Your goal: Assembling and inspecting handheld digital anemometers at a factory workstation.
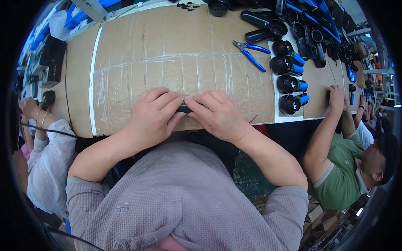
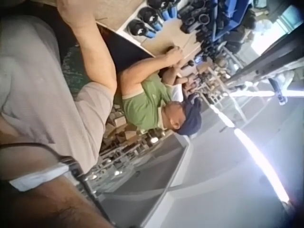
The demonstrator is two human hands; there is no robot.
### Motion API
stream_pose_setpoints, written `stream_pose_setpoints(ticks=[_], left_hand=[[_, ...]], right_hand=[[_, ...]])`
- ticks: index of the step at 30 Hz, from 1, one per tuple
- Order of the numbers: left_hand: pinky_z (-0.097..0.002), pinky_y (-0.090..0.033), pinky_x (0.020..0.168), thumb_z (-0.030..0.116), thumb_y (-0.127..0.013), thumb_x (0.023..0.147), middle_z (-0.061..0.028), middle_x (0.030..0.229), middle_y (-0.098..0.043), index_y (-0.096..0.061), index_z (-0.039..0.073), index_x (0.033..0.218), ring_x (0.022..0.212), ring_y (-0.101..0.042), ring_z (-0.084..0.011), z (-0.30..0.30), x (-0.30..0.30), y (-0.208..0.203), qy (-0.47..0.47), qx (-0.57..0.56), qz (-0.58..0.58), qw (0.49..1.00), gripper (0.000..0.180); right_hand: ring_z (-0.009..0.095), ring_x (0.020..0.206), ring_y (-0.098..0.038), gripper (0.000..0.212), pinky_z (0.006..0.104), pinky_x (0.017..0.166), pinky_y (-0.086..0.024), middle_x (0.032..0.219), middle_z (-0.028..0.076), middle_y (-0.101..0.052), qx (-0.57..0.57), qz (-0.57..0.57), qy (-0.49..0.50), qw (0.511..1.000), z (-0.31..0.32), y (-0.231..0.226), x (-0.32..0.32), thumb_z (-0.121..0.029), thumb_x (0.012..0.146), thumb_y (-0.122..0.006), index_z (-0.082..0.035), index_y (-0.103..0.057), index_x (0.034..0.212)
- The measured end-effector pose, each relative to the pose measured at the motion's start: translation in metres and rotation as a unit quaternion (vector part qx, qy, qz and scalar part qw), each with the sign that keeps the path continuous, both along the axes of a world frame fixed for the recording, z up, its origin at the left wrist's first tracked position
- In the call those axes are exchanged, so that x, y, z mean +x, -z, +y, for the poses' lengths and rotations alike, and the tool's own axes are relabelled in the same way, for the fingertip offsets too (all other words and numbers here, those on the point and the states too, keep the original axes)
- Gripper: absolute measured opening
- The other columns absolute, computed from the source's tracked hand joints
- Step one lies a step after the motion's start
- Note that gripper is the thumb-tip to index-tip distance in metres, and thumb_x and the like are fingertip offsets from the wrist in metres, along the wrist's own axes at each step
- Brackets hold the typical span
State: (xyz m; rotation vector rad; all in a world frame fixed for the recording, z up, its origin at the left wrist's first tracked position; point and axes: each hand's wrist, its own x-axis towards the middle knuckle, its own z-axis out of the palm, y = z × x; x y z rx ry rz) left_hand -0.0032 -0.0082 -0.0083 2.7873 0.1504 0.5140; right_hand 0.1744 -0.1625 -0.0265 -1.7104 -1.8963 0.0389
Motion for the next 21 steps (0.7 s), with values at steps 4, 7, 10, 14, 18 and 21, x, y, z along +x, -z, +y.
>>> stream_pose_setpoints(ticks=[4,7,10,14,18,21], left_hand=[[-0.0411,-0.048,0.097,0.016,-0.075,0.086,-0.0109,0.122,-0.068,-0.069,0.002,0.12,0.113,-0.062,-0.0289,-0.005,0.0,-0.001,0.007,0.074,0.0,0.997,0.037],[-0.0425,-0.047,0.099,0.016,-0.074,0.087,-0.0128,0.125,-0.067,-0.067,0.0,0.123,0.116,-0.062,-0.0303,-0.007,-0.002,0.002,0.005,0.082,0.014,0.997,0.04],[-0.0424,-0.047,0.1,0.017,-0.075,0.087,-0.0133,0.125,-0.067,-0.067,-0.001,0.123,0.116,-0.062,-0.0304,-0.008,-0.001,0.007,0.008,0.084,0.007,0.996,0.041],[-0.0422,-0.047,0.1,0.017,-0.076,0.086,-0.0138,0.126,-0.067,-0.067,-0.002,0.123,0.116,-0.062,-0.0307,-0.009,-0.001,0.011,0.014,0.079,0.001,0.997,0.042],[-0.0417,-0.048,0.101,0.016,-0.077,0.085,-0.0141,0.126,-0.067,-0.067,-0.001,0.123,0.116,-0.062,-0.0312,-0.008,0.001,0.009,0.022,0.074,-0.014,0.997,0.043],[-0.0402,-0.049,0.101,0.018,-0.08,0.082,-0.0148,0.128,-0.067,-0.067,0.0,0.124,0.114,-0.063,-0.0309,-0.008,-0.002,0.009,0.012,0.053,-0.015,0.998,0.047]], right_hand=[[0.02,0.092,-0.061,0.036,0.0308,0.086,-0.05,0.112,0.003,-0.067,-0.001,-0.002,0.008,1.0,-0.004,0.003,-0.002,-0.015,0.09,-0.074,-0.007,-0.071,0.125],[0.02,0.092,-0.06,0.035,0.0308,0.086,-0.049,0.111,0.003,-0.067,0.0,-0.016,0.013,1.0,-0.003,0.005,-0.003,-0.015,0.091,-0.073,-0.006,-0.071,0.124],[0.019,0.092,-0.06,0.035,0.031,0.086,-0.049,0.111,0.003,-0.067,0.023,-0.024,0.009,0.999,-0.002,0.009,-0.003,-0.016,0.091,-0.072,-0.005,-0.071,0.124],[0.019,0.092,-0.06,0.035,0.0311,0.086,-0.049,0.11,0.003,-0.067,0.047,-0.027,0.005,0.999,-0.002,0.018,-0.002,-0.016,0.091,-0.072,-0.005,-0.071,0.124],[0.02,0.092,-0.059,0.035,0.0313,0.086,-0.048,0.11,0.003,-0.068,0.069,-0.035,0.01,0.997,-0.004,0.022,-0.002,-0.017,0.091,-0.072,-0.004,-0.071,0.123],[0.02,0.092,-0.059,0.033,0.0311,0.086,-0.048,0.109,0.004,-0.068,0.085,-0.028,0.012,0.996,-0.003,0.02,-0.004,-0.016,0.091,-0.072,-0.005,-0.072,0.122]])
